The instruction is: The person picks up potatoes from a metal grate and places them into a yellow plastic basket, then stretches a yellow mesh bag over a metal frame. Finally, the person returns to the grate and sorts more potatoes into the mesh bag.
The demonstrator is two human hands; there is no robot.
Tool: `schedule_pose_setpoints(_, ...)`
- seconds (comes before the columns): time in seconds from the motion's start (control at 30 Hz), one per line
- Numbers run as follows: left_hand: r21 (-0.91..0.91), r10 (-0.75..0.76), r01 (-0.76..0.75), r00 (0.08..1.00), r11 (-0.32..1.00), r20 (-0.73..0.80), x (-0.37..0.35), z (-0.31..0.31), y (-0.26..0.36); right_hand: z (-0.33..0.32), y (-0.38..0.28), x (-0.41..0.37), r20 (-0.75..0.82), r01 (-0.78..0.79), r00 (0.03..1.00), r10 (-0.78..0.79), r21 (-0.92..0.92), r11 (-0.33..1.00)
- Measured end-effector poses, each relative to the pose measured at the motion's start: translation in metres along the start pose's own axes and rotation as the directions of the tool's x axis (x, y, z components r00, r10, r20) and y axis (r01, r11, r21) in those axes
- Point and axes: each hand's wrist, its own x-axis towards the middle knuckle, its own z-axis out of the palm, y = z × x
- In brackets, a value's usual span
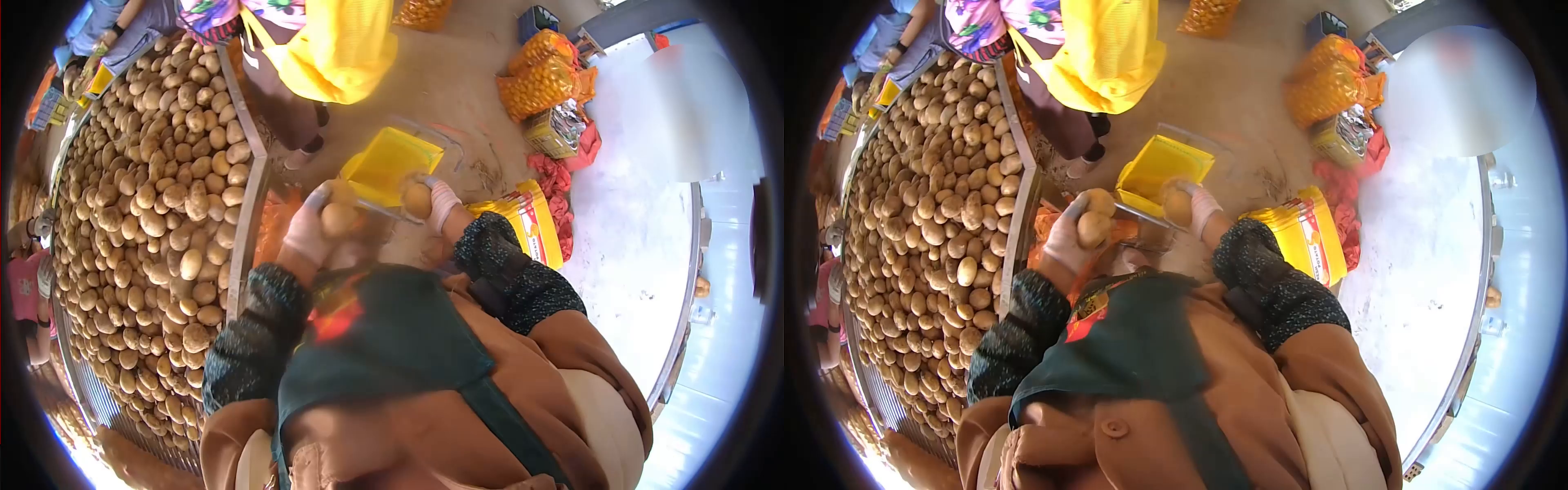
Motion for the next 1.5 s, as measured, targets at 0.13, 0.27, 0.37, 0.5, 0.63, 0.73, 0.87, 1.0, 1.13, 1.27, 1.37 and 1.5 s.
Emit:
schedule_pose_setpoints(0.13,-0.018,0.003,-0.006,0.987,1.0,-0.163,0.055,0.041,-0.023,0.004,-0.02,0.018,-0.069,-0.001,0.998,0.0,-0.01,1.0)
schedule_pose_setpoints(0.27,0.116,0.026,-0.015,0.995,0.993,-0.094,0.06,0.03,-0.022,-0.007,-0.03,0.039,-0.021,0.097,0.995,-0.101,-0.137,0.986)
schedule_pose_setpoints(0.37,0.293,0.153,-0.108,0.979,0.95,-0.135,-0.006,0.022,-0.017,0.005,-0.027,0.029,0.032,0.14,0.99,-0.139,-0.406,0.903)
schedule_pose_setpoints(0.5,0.502,0.505,-0.311,0.804,0.807,-0.314,-0.089,-0.034,0.004,0.02,0.004,0.055,0.098,-0.002,0.993,0.062,-0.516,0.856)
schedule_pose_setpoints(0.63,0.469,0.725,-0.553,0.541,0.689,-0.426,-0.182,-0.089,0.017,0.102,0.036,0.028,0.262,0.131,0.96,0.099,-0.732,0.668)
schedule_pose_setpoints(0.73,0.71,0.921,-0.588,0.218,0.389,-0.324,-0.252,-0.145,0.017,0.18,0.085,0.002,0.542,0.407,0.825,0.159,-0.765,0.499)
schedule_pose_setpoints(0.87,0.684,0.812,-0.601,-0.095,0.414,-0.575,-0.325,-0.205,-0.001,0.271,0.164,-0.025,0.85,0.87,0.418,0.321,-0.476,0.127)
schedule_pose_setpoints(1.0,0.761,0.705,-0.56,-0.392,0.327,-0.591,-0.381,-0.28,-0.026,0.355,0.282,-0.066,0.817,0.97,-0.217,0.534,0.243,0.022)
schedule_pose_setpoints(1.13,0.823,0.703,-0.438,-0.452,0.361,-0.549,-0.419,-0.293,-0.007,0.408,0.372,-0.092,0.57,0.854,-0.267,0.777,0.514,-0.083)
schedule_pose_setpoints(1.27,0.875,0.848,0.235,-0.441,0.424,-0.293,-0.44,-0.312,0.046,0.425,0.417,-0.102,0.42,0.729,-0.015,0.908,0.626,-0.278)
schedule_pose_setpoints(1.37,0.793,0.912,0.483,-0.348,0.371,-0.215,-0.434,-0.344,0.077,0.438,0.42,-0.116,0.324,0.658,0.164,0.932,0.667,-0.348)
schedule_pose_setpoints(1.5,0.688,0.914,0.605,-0.204,0.4,-0.352,-0.442,-0.343,0.1,0.437,0.411,-0.135,0.34,0.593,0.317,0.886,0.658,-0.464)
